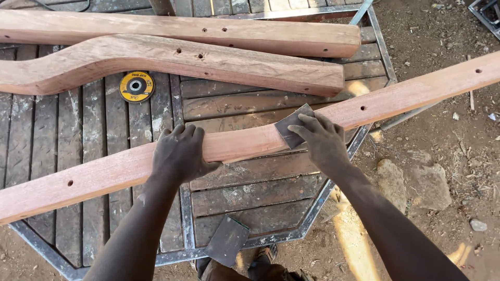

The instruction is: Sanding a curved wooden component by hand using sandpaper

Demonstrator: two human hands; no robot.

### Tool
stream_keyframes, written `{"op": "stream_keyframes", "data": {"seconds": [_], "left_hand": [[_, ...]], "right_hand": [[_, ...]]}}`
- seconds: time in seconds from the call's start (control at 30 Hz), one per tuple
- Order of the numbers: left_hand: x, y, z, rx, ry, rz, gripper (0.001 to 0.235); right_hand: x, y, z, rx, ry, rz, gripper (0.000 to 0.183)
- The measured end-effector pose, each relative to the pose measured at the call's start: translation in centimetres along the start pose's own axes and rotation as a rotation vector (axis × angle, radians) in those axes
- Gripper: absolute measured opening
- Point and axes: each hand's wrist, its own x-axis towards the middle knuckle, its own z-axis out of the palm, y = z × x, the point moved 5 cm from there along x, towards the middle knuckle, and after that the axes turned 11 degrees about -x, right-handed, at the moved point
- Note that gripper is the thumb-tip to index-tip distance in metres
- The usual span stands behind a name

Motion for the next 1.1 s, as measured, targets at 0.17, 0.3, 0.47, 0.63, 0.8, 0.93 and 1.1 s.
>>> {"op": "stream_keyframes", "data": {"seconds": [0.17,0.3,0.47,0.63,0.8,0.93,1.1], "left_hand": [[0.1,-0.3,0.4,0.000,-0.007,-0.002,0.080],[0.2,0.0,-0.2,0.009,-0.025,0.010,0.079],[0.3,0.3,-0.6,0.013,-0.049,0.012,0.080],[0.3,0.6,-0.5,0.011,-0.070,0.006,0.080],[0.2,0.3,-0.5,0.019,-0.072,0.001,0.080],[0.2,0.1,-0.1,0.014,-0.081,0.003,0.082],[0.0,-0.1,0.0,0.114,-0.051,0.050,0.074]], "right_hand": [[1.2,3.1,2.4,0.396,0.011,0.049,0.044],[0.9,4.3,-1.3,0.476,0.257,0.036,0.025],[0.3,-0.1,-7.1,0.651,0.107,0.031,0.029],[2.3,-3.8,-3.5,0.675,0.072,0.013,0.036],[3.9,-7.1,-6.8,0.752,0.119,0.080,0.037],[4.7,-9.1,-6.7,0.946,0.041,0.344,0.034],[4.6,-10.9,-11.0,1.006,-0.020,0.293,0.030]]}}
